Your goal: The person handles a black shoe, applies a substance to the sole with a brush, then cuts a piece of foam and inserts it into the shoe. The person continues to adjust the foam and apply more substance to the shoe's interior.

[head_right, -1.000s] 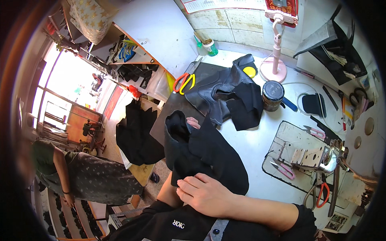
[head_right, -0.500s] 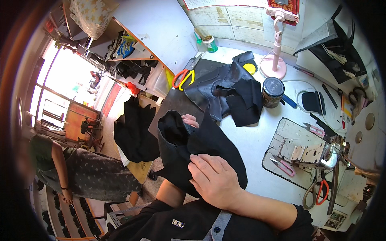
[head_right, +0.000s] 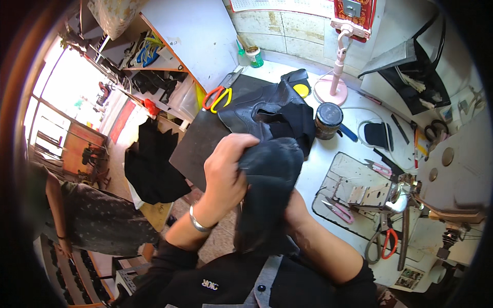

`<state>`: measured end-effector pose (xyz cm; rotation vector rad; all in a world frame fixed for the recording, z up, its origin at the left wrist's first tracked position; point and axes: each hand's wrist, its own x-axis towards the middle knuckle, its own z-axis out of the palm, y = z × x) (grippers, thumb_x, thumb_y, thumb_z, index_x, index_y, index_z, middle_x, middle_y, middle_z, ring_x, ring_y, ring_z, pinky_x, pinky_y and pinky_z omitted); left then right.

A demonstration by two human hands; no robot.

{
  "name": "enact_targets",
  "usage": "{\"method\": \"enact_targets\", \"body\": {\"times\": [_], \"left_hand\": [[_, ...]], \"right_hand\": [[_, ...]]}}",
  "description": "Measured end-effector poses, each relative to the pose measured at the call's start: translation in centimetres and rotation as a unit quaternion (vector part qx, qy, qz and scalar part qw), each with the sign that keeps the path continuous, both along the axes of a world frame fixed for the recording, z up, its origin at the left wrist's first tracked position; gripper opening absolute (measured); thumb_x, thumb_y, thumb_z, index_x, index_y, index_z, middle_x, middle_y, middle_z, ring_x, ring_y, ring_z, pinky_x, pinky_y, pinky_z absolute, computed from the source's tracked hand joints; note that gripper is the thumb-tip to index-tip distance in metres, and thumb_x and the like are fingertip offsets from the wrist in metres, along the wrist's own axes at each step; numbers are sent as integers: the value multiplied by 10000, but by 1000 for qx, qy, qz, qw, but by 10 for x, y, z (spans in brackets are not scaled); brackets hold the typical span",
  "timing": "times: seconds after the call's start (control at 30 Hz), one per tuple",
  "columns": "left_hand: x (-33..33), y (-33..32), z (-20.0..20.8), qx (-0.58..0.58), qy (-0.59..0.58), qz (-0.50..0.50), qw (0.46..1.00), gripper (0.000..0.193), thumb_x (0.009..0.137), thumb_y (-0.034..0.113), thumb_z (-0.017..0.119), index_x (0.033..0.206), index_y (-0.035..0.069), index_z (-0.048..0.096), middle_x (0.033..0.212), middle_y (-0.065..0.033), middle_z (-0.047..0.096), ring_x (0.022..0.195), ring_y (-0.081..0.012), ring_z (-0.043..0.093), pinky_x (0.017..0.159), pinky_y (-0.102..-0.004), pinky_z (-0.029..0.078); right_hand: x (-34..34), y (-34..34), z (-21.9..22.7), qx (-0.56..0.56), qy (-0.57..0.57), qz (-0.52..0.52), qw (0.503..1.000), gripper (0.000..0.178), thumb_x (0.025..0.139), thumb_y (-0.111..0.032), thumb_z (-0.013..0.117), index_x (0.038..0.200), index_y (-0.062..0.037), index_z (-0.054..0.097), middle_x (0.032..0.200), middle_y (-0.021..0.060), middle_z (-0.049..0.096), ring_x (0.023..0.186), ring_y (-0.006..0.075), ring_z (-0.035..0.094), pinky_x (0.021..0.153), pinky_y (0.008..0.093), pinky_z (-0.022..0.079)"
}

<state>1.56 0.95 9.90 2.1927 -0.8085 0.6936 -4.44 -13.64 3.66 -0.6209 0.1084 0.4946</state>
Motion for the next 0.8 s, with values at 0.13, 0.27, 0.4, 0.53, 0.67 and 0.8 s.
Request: {"method": "enact_targets", "body": {"times": [0.13,0.27,0.4,0.53,0.67,0.8], "left_hand": [[15,-14,12,178,1,27,984,321,704,-6,584,1016,66,566,808,-92,572,781,-261,626,623,-369,479],[30,-21,9,273,-4,31,962,226,766,65,579,990,94,562,750,-69,553,669,-239,633,541,-348,472],[46,-25,-2,327,-19,29,944,126,813,114,563,939,121,570,719,-62,560,612,-225,641,498,-331,478],[68,-31,-11,356,-22,10,934,109,830,129,553,935,126,580,738,-73,593,629,-233,656,514,-338,498],[87,-42,-26,366,-3,-1,931,94,834,131,544,919,122,583,756,-85,614,640,-260,661,532,-356,511],[88,-44,-49,392,-32,-32,919,73,817,153,559,877,123,588,759,-62,599,706,-242,640,589,-357,504]], "right_hand": [[18,-16,-20,-71,-170,-13,983,162,957,-163,532,935,-20,605,867,83,624,790,158,598,745,280,506],[20,-27,-38,-20,-141,-18,990,152,941,-189,574,886,-48,593,820,87,626,761,164,598,715,276,501],[31,-34,-44,8,-41,-21,999,187,948,-196,568,1053,-45,597,923,88,640,813,180,619,745,298,527],[43,-53,-41,-154,-102,-45,982,325,977,-183,516,1251,-9,532,1123,98,624,981,182,620,870,308,515],[53,-64,-52,23,31,-109,993,324,962,-148,545,1246,5,518,1122,80,630,998,169,613,901,305,507],[70,-77,-78,-313,-23,-318,895,237,910,-55,587,1136,6,547,1010,92,643,871,174,633,823,299,516]]}}
